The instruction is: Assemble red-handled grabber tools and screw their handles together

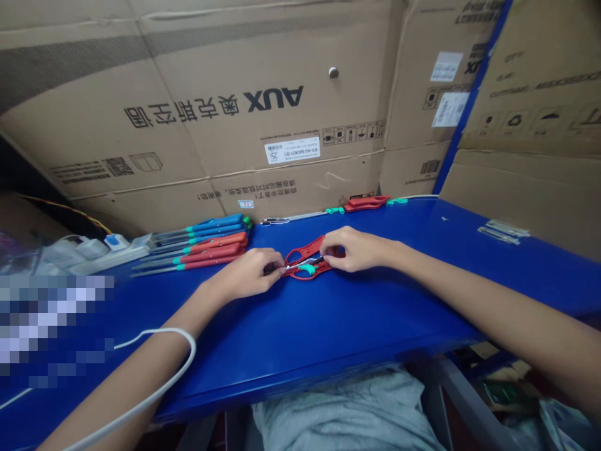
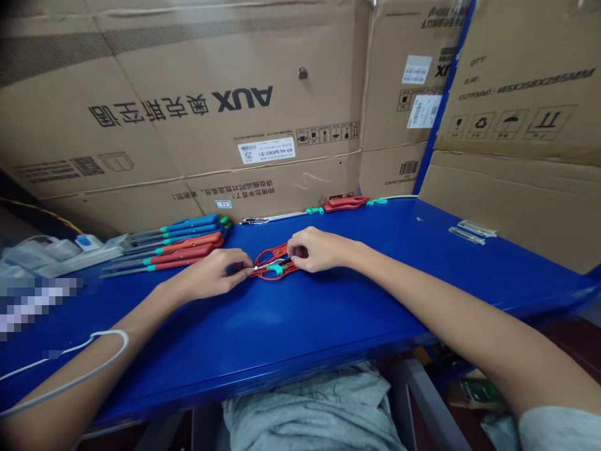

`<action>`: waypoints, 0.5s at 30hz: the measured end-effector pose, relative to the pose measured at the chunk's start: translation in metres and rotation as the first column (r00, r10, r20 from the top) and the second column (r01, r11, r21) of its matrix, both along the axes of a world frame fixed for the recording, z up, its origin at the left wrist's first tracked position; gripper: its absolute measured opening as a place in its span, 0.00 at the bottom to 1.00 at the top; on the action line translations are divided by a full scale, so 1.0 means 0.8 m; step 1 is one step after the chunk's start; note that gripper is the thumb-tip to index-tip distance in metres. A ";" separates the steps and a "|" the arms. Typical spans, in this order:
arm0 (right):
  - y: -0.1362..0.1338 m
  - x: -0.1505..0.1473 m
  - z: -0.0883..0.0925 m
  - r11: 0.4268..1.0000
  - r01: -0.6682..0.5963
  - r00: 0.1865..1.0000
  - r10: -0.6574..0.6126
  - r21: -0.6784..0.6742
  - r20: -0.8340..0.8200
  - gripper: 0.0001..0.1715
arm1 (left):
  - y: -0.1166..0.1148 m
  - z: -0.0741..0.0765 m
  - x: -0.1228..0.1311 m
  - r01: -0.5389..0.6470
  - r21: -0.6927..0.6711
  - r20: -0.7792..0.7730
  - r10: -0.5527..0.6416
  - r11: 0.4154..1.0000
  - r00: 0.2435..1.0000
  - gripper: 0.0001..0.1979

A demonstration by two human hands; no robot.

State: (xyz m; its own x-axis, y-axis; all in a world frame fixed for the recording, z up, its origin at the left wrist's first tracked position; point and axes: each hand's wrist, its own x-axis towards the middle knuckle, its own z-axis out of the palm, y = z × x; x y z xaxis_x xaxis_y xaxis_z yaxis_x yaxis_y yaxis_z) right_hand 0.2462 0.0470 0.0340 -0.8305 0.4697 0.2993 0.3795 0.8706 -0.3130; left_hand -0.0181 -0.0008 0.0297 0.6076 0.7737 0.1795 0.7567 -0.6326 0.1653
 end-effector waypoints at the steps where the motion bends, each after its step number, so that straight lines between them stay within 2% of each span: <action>1: 0.000 0.000 0.000 1.000 0.002 1.000 -0.002 -0.002 0.004 0.07 | 0.000 0.000 0.000 0.002 -0.001 -0.005 -0.002 1.000 1.000 0.10; 15: -0.002 -0.001 0.003 1.000 0.004 1.000 -0.004 0.019 -0.010 0.09 | 0.002 -0.002 0.000 0.022 0.015 -0.037 -0.022 1.000 0.999 0.11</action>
